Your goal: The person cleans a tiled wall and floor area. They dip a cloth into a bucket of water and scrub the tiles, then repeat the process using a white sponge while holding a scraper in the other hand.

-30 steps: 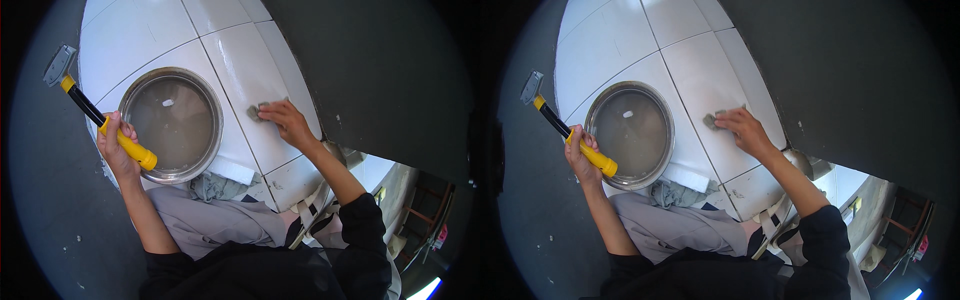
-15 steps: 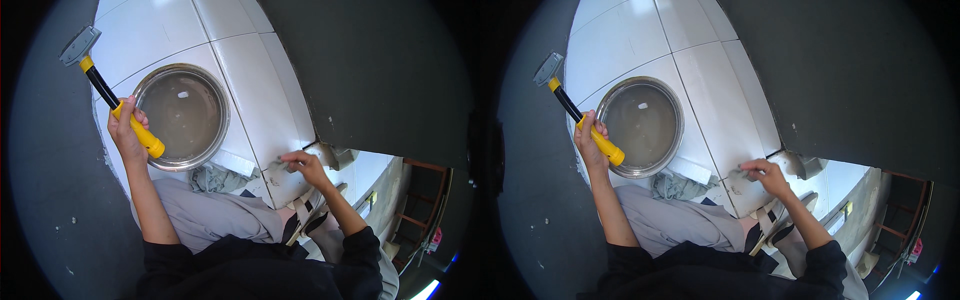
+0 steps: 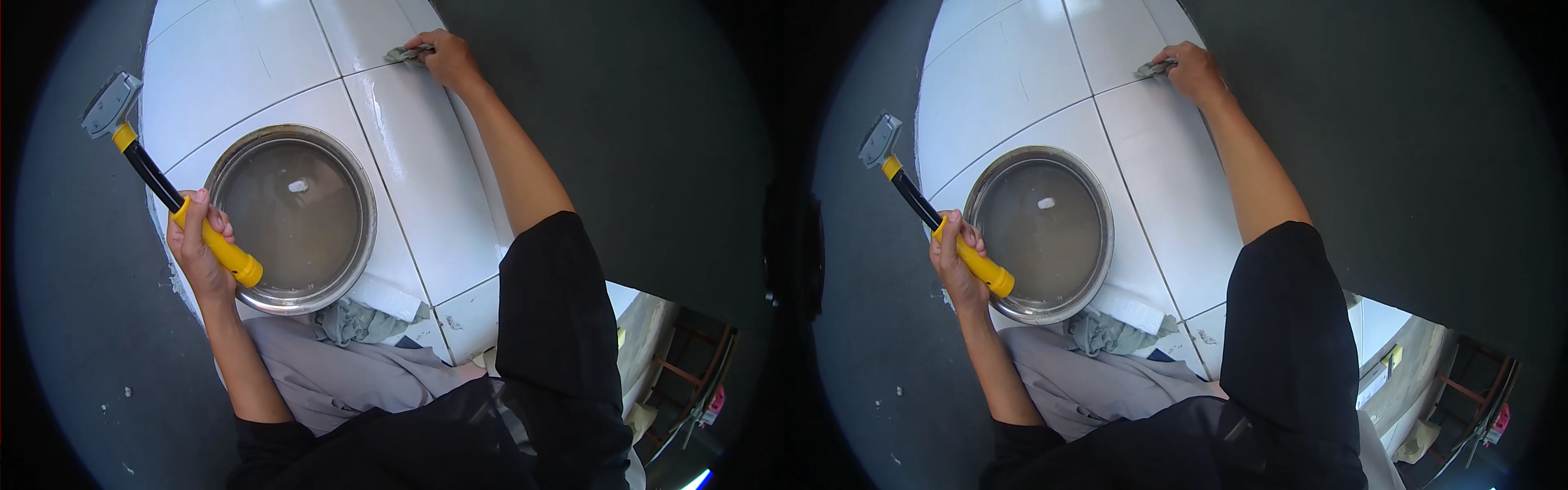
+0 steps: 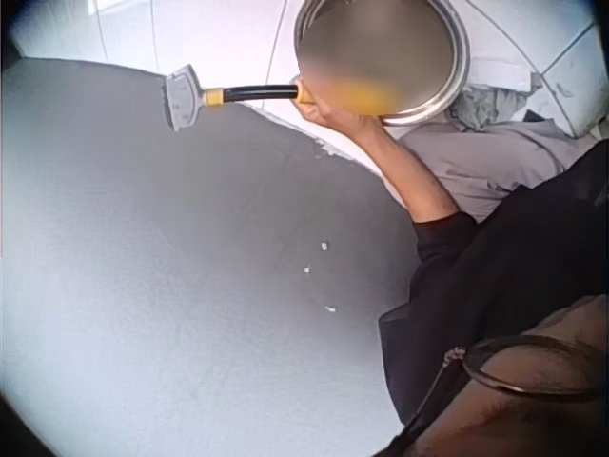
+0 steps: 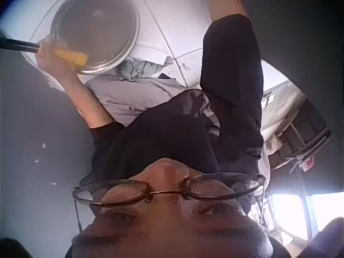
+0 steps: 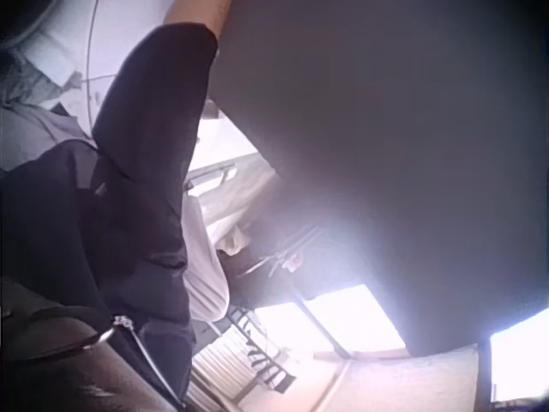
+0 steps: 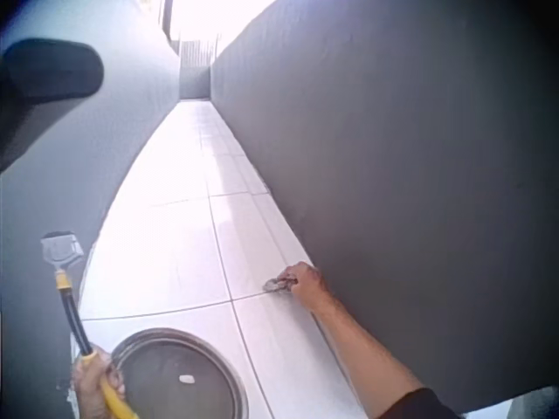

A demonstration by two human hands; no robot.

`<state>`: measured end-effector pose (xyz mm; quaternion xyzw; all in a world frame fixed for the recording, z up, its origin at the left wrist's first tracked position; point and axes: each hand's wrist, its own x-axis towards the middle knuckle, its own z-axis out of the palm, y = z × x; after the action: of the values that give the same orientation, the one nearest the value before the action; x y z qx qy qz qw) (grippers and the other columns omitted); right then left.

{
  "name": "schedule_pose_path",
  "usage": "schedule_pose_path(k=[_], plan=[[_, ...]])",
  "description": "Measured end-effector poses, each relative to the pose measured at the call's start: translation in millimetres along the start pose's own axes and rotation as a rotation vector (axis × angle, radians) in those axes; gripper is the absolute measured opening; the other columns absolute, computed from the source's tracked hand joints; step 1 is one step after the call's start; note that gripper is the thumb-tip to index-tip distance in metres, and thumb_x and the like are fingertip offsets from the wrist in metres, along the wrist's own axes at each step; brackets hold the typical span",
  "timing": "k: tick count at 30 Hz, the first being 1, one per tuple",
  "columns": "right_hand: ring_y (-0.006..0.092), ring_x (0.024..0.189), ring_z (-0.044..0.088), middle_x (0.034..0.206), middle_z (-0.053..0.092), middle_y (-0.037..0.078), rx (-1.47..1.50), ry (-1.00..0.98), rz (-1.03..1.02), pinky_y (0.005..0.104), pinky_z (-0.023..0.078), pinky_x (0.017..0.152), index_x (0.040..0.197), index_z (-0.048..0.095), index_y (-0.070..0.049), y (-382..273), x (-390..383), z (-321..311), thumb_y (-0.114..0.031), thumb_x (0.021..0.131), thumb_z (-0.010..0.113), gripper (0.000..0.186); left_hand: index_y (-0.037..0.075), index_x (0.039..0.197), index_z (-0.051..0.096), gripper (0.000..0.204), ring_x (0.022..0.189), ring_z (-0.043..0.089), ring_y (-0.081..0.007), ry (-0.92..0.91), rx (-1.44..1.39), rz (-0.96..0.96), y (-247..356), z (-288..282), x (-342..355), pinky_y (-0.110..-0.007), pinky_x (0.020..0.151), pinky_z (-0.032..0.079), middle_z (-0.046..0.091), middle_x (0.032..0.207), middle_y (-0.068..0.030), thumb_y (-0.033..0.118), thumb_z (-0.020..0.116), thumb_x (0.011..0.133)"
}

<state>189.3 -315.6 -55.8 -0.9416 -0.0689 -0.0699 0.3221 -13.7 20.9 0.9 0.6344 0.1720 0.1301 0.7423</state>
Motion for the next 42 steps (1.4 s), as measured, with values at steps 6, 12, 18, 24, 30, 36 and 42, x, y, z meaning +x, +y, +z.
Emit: schedule_pose_path(k=[6, 12, 18, 24, 30, 36, 42], plan=[[0.0224, 0.097, 0.064, 0.108, 0.068, 0.006, -0.007, -0.087, -0.160, 0.0290, 0.051, 0.087, 0.100, 0.072, -0.009, 20, -35, 2, 0.013, 0.080, 0.053, 0.036, 0.012, 0.085, 0.051, 0.017, 0.050, 0.047, -0.0045, -0.009, 0.020, -0.003, -2, 1, -1, -0.017, 0.047, 0.042, 0.046, 0.058, 0.0016, 0.024, 0.063, 0.090], [0.0219, 0.101, 0.061, 0.109, 0.067, 0.004, -0.043, -0.109, -0.186, 0.0310, 0.051, 0.084, 0.097, 0.073, -0.012, 10, -154, -30, 0.012, 0.078, 0.059, 0.034, 0.012, 0.084, 0.052, 0.017, 0.050, 0.049, -0.0072, -0.019, -0.023, -0.006, 1, 5, -3, -0.019, 0.049, 0.041, 0.048, 0.057, 0.0004, 0.022, 0.065, 0.088], [0.0249, 0.103, 0.060, 0.112, 0.065, 0.003, -0.023, -0.175, -0.141, 0.0337, 0.051, 0.086, 0.097, 0.071, -0.011, -16, -260, -56, 0.013, 0.072, 0.058, 0.037, 0.011, 0.084, 0.053, 0.016, 0.050, 0.048, -0.0072, -0.014, -0.019, -0.009, 7, 8, -8, -0.019, 0.049, 0.041, 0.048, 0.057, 0.0001, 0.022, 0.065, 0.088], [0.0219, 0.101, 0.062, 0.107, 0.066, 0.005, 0.252, -0.276, 0.205, 0.0316, 0.050, 0.087, 0.103, 0.070, -0.009, -39, -298, -69, 0.009, 0.080, 0.059, 0.031, 0.011, 0.084, 0.053, 0.016, 0.050, 0.048, -0.0075, 0.002, -0.057, -0.021, 11, 5, -11, -0.020, 0.049, 0.041, 0.047, 0.058, 0.0001, 0.021, 0.064, 0.088], [0.0172, 0.095, 0.063, 0.103, 0.067, 0.007, 0.416, 0.111, 0.154, 0.0275, 0.048, 0.083, 0.105, 0.070, -0.007, -44, -157, -38, 0.004, 0.083, 0.059, 0.027, 0.012, 0.084, 0.051, 0.016, 0.050, 0.047, -0.0067, -0.019, -0.058, -0.030, 10, 6, -9, -0.019, 0.047, 0.040, 0.046, 0.058, 0.0007, 0.021, 0.063, 0.089], [0.0249, 0.091, 0.065, 0.102, 0.068, 0.011, 0.318, 0.444, 0.133, 0.0320, 0.050, 0.082, 0.103, 0.071, -0.007, 5, 4, 0, 0.000, 0.081, 0.062, 0.025, 0.012, 0.084, 0.050, 0.017, 0.049, 0.046, -0.0062, -0.022, -0.043, -0.042, 5, 5, -3, -0.019, 0.047, 0.040, 0.045, 0.058, 0.0010, 0.022, 0.062, 0.090], [0.0224, 0.091, 0.066, 0.103, 0.070, 0.010, 0.084, 0.268, 0.078, 0.0301, 0.050, 0.084, 0.104, 0.071, -0.006, -1, 54, 7, 0.003, 0.082, 0.060, 0.026, 0.011, 0.085, 0.051, 0.017, 0.048, 0.047, -0.0065, 0.000, -0.024, -0.055, 1, -3, 0, -0.019, 0.046, 0.041, 0.046, 0.058, 0.0005, 0.022, 0.064, 0.088]])
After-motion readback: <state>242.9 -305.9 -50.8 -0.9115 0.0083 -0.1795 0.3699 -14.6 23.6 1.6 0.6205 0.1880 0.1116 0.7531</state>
